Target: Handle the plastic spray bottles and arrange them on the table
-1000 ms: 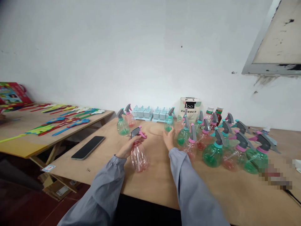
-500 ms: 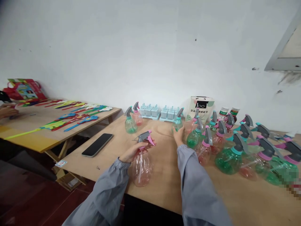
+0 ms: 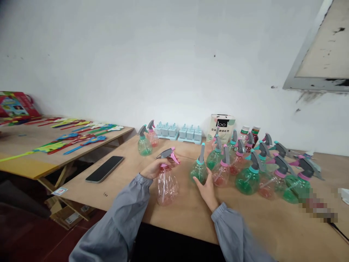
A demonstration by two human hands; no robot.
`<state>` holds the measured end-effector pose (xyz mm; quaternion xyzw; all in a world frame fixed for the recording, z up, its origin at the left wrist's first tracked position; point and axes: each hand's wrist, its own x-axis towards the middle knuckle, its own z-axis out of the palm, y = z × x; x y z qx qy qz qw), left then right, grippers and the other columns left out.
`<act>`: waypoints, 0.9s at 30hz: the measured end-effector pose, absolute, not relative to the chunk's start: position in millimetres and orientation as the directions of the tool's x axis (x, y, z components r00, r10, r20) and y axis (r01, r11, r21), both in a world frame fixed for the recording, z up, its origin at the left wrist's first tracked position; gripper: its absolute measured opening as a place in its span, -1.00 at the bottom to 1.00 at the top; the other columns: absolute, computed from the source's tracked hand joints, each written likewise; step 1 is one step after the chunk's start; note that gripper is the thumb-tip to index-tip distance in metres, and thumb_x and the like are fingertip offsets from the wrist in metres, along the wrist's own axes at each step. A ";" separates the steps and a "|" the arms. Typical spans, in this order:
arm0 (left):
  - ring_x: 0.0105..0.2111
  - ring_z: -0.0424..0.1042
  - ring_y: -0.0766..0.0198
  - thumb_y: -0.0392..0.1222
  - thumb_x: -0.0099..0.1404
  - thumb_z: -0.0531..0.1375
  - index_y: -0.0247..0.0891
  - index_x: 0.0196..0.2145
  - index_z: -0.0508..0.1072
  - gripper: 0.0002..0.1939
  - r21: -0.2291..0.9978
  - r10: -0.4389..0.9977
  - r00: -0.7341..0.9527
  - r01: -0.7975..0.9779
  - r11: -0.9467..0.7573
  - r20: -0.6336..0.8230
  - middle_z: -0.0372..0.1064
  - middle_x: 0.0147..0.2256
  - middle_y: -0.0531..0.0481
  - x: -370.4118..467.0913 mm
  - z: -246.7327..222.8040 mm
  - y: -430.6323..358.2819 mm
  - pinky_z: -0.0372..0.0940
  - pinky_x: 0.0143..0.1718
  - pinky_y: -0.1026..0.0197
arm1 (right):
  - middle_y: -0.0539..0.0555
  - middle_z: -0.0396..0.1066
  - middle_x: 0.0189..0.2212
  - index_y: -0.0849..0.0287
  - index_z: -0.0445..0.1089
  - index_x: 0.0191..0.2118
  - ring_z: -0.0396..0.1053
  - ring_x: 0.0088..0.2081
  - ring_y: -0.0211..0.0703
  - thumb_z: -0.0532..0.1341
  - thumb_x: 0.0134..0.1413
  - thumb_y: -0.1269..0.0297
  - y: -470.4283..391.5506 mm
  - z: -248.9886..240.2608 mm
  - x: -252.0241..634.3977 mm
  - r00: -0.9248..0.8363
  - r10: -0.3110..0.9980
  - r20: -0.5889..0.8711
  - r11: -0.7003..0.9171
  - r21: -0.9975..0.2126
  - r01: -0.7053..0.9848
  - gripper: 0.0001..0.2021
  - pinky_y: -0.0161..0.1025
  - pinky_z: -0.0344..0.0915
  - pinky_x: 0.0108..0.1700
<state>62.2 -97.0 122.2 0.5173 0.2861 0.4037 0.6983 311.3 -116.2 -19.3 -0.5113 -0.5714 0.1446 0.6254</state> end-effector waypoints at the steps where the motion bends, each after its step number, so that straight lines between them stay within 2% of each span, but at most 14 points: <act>1: -0.18 0.51 0.18 -0.29 -0.14 0.27 -0.32 -0.28 0.56 -0.63 0.953 0.862 0.507 -0.267 0.142 0.014 0.57 -0.18 -0.17 67.8 123.9 -96.2 0.17 -0.42 0.35 | 0.29 0.28 0.19 0.14 0.12 0.22 0.27 0.22 0.15 0.32 -0.02 -0.16 -120.6 -19.6 313.5 0.306 0.764 0.568 0.433 -0.803 0.409 -0.22 0.19 0.16 0.29; 5: -0.31 0.48 0.28 -0.32 -0.19 0.20 -0.31 -0.39 0.51 -0.69 0.954 0.896 0.444 -0.258 0.152 -0.022 0.55 -0.33 -0.08 89.5 130.8 -93.8 0.20 -0.40 0.36 | 0.31 0.29 0.18 0.16 0.12 0.21 0.28 0.21 0.17 0.31 -0.02 -0.17 -125.7 -19.2 315.1 0.310 0.768 0.561 0.422 -0.807 0.413 -0.22 0.21 0.17 0.28; 9: -0.51 0.36 0.37 -0.33 -0.26 0.13 -0.29 -0.57 0.40 -0.83 0.957 0.925 0.374 -0.239 0.162 -0.064 0.41 -0.56 0.05 103.2 136.1 -93.3 0.21 -0.44 0.35 | 0.30 0.28 0.18 0.14 0.12 0.22 0.27 0.21 0.17 0.30 0.00 -0.18 -124.5 -18.2 311.8 0.318 0.757 0.571 0.429 -0.801 0.418 -0.23 0.22 0.16 0.28; 15: -0.47 0.35 0.37 -0.33 -0.21 0.13 -0.32 -0.44 0.49 -0.72 0.976 0.911 0.408 -0.165 0.140 -0.061 0.47 -0.44 -0.01 110.7 139.4 -96.3 0.17 -0.49 0.36 | 0.30 0.27 0.19 0.16 0.12 0.22 0.25 0.23 0.17 0.30 0.00 -0.17 -124.4 -17.3 311.3 0.302 0.771 0.561 0.439 -0.811 0.386 -0.23 0.21 0.15 0.30; 20: -0.59 0.20 0.44 -0.34 -0.21 0.13 -0.31 -0.54 0.42 -0.82 0.984 0.922 0.385 -0.139 0.113 -0.051 0.37 -0.53 0.04 109.9 139.1 -94.0 0.12 -0.56 0.36 | 0.29 0.27 0.19 0.14 0.13 0.21 0.24 0.25 0.18 0.31 -0.03 -0.16 -124.1 -17.6 311.4 0.289 0.788 0.544 0.431 -0.822 0.372 -0.23 0.21 0.14 0.31; 24: -0.64 0.04 0.50 -0.35 -0.21 0.10 -0.31 -0.48 0.46 -0.75 0.986 0.924 0.380 -0.127 0.106 -0.050 0.38 -0.51 0.06 108.0 141.0 -95.1 0.11 -0.57 0.37 | 0.30 0.27 0.19 0.15 0.13 0.21 0.25 0.23 0.18 0.32 -0.03 -0.15 -122.8 -18.7 311.4 0.275 0.794 0.542 0.441 -0.825 0.353 -0.23 0.22 0.14 0.30; 27: -0.67 -0.07 0.51 -0.33 -0.22 0.10 -0.30 -0.50 0.44 -0.76 0.989 0.924 0.378 -0.107 0.103 -0.055 0.30 -0.57 0.11 108.4 143.7 -98.4 0.06 -0.60 0.36 | 0.28 0.28 0.18 0.13 0.13 0.21 0.26 0.23 0.17 0.32 -0.01 -0.13 -122.4 -19.1 311.7 0.268 0.791 0.550 0.451 -0.820 0.352 -0.25 0.21 0.17 0.29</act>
